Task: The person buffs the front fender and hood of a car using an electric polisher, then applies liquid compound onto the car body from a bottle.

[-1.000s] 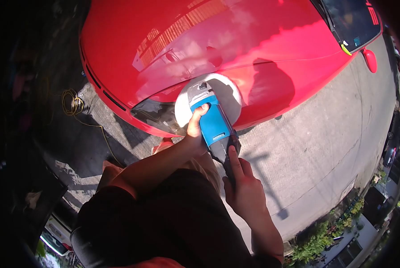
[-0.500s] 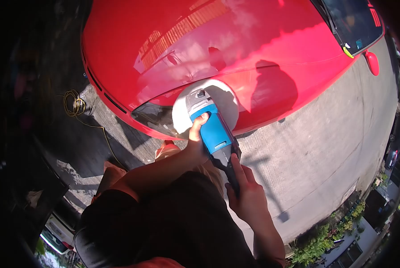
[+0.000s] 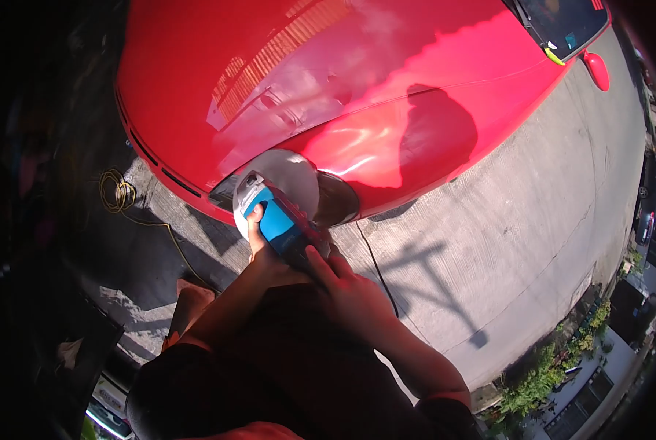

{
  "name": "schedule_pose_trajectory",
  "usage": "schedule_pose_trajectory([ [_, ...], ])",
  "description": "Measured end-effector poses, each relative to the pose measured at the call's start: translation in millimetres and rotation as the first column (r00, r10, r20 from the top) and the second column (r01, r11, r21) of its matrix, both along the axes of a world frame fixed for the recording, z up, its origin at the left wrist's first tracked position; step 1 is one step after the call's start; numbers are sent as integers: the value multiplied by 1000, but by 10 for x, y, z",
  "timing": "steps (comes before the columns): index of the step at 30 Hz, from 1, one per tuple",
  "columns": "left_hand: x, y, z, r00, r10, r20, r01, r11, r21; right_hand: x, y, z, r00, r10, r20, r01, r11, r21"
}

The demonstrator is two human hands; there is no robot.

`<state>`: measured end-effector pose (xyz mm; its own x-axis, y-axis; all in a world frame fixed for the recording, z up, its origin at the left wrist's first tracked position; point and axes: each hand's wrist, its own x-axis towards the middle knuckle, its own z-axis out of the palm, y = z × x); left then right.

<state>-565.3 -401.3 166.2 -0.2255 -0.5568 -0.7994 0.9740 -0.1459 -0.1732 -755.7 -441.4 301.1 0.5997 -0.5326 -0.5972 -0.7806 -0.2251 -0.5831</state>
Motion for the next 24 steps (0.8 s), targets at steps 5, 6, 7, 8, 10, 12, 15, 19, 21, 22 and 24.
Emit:
schedule_pose_trajectory([
  [5,-524,-550,-38,945,-128,301,191,964,-187,-426,-86,376,984,-166,-56,161,983,-85],
  [6,-664,-674,-89,947,-145,287,211,954,-213,-534,-109,433,977,-208,-53,201,973,-118],
  [7,-806,-813,-67,944,-148,294,224,943,-246,-644,-132,486,968,-248,-49,239,960,-149],
  [8,-954,-954,-43,942,-150,300,236,932,-276,-747,-175,536,957,-286,-43,274,945,-177],
  [10,-1233,-1239,63,933,-135,332,248,913,-324,-929,-294,636,932,-361,-33,347,914,-212],
  [12,-1515,-1515,159,928,-88,361,246,874,-418,-1137,-407,689,904,-427,-10,411,877,-249],
  [15,-1888,-1893,287,937,-128,325,267,863,-428,-1450,-577,684,875,-481,49,470,822,-322],
  [19,-2348,-2354,502,905,-169,391,348,823,-449,-1824,-801,715,824,-562,76,547,753,-367],
  [21,-2528,-2472,472,890,-159,427,368,804,-467,-1980,-824,643,815,-569,109,561,731,-389],
  [22,-2566,-2486,470,877,-154,455,382,798,-465,-2019,-807,606,813,-568,124,568,729,-384],
  [24,-2562,-2408,533,882,-168,441,366,834,-413,-2104,-770,542,810,-564,159,578,721,-382],
])
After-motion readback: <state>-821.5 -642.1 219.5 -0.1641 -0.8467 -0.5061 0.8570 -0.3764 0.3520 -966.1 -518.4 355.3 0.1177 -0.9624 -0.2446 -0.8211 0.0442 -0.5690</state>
